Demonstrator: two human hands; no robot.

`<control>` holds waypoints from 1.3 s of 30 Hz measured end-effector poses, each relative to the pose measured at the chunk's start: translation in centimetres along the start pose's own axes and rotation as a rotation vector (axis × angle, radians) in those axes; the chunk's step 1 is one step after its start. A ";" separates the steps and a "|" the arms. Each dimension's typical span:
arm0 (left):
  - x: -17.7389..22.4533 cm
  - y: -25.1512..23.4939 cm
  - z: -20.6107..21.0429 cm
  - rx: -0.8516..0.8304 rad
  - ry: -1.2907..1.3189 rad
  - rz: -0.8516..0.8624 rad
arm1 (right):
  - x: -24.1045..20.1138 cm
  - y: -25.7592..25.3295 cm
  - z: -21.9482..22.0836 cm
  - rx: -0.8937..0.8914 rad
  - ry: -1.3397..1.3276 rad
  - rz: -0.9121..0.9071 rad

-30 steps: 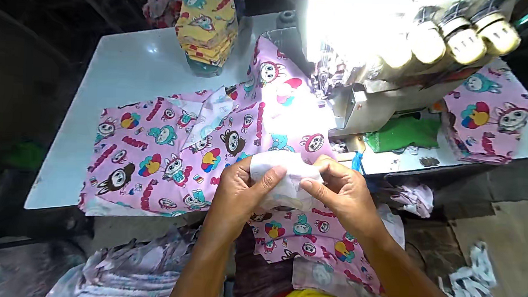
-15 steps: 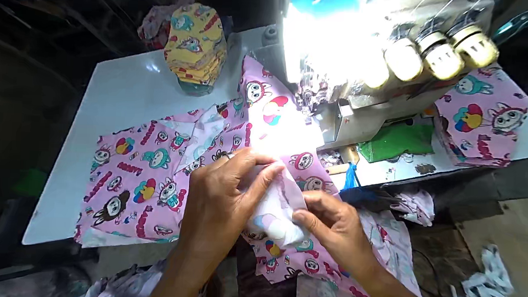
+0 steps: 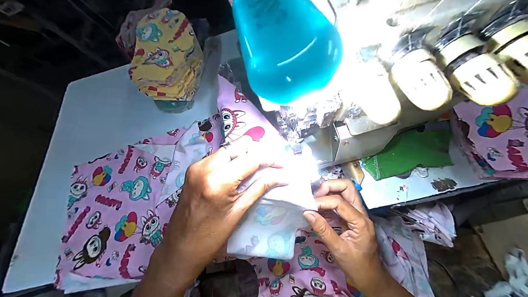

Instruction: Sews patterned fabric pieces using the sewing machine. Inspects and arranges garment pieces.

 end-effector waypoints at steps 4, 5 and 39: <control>1.0 0.9 0.0 0.040 0.046 -0.108 | -0.4 0.4 -0.3 0.032 0.145 -0.084; 1.2 1.3 0.0 0.048 0.095 -0.127 | -0.8 0.6 -0.4 0.028 0.176 -0.108; 0.3 -0.3 -0.2 0.051 -0.052 -0.059 | -1.1 0.2 1.0 -0.004 -0.197 0.011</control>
Point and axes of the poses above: each hand's wrist, its own y-axis away from the middle knuckle, its own z-axis out of the palm, x = y × z, the point moved 4 cm from there along -y, towards the middle knuckle, and after that the axes turned 7 degrees about -x, right-handed, at the moved point
